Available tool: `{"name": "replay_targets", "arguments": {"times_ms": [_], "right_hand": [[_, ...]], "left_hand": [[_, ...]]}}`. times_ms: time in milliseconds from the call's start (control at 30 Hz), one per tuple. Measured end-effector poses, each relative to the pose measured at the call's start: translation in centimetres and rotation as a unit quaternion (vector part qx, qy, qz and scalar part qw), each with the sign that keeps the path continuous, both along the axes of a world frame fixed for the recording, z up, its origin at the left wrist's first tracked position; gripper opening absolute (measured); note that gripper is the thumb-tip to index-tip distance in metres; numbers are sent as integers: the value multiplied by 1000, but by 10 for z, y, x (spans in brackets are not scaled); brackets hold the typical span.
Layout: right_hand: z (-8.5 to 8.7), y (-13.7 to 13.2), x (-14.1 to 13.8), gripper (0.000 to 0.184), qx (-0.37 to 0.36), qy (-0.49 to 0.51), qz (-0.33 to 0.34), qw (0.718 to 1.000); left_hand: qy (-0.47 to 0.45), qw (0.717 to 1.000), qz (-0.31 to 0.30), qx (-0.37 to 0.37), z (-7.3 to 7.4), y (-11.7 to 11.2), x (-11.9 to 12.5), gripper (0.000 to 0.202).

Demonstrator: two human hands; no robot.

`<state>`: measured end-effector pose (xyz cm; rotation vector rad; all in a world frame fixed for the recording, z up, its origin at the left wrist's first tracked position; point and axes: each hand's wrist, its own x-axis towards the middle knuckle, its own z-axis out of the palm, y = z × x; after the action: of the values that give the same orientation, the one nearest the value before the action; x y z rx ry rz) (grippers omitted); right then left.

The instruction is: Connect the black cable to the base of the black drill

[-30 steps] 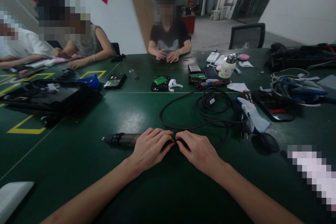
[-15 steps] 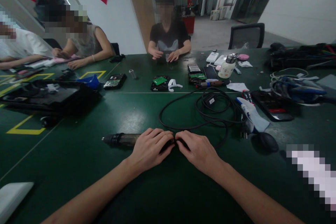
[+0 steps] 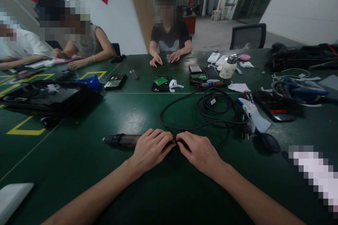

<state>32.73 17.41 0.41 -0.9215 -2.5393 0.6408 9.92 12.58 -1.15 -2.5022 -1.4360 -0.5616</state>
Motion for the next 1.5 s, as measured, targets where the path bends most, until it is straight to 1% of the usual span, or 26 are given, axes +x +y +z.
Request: {"name": "replay_targets", "arguments": {"times_ms": [200, 300, 367, 533, 667, 833, 933, 1000, 1167, 1267, 1333, 1500], "right_hand": [[-3, 0, 0, 14, 4, 10, -2, 1000], [-3, 0, 0, 14, 6, 10, -2, 1000], [-2, 0, 0, 14, 4, 9, 1, 1000], [-1, 0, 0, 15, 4, 6, 2, 1000], [-1, 0, 0, 15, 7, 3, 4, 1000], [0, 0, 0, 15, -1, 4, 2, 1000], [0, 0, 0, 15, -2, 6, 3, 1000], [0, 0, 0, 15, 0, 7, 2, 1000], [-3, 0, 0, 14, 1, 5, -1, 1000], [-4, 0, 0, 14, -1, 2, 0, 1000], [-3, 0, 0, 15, -1, 3, 0, 1000], [-2, 0, 0, 14, 6, 9, -3, 1000]], "left_hand": [[-12, 999, -31, -10, 6, -1, 0, 21], [-16, 1000, -13, -9, 4, -1, 0, 15], [-16, 1000, -3, -9, 4, -1, 0, 16], [-7, 999, -31, -22, 4, -1, -1, 22], [-13, 1000, -4, -18, 2, -1, -1, 16], [-7, 999, -29, -26, 3, -1, -1, 21], [-12, 1000, -15, -21, 3, -1, -1, 15], [-14, 1000, -3, -16, 3, -1, 0, 15], [-9, 999, -33, -22, 4, -1, 0, 22], [-15, 1000, -18, -17, 2, -1, -1, 15], [-18, 1000, -5, -14, 1, -1, -1, 15], [-16, 999, -37, -20, 4, -2, -1, 22]]}}
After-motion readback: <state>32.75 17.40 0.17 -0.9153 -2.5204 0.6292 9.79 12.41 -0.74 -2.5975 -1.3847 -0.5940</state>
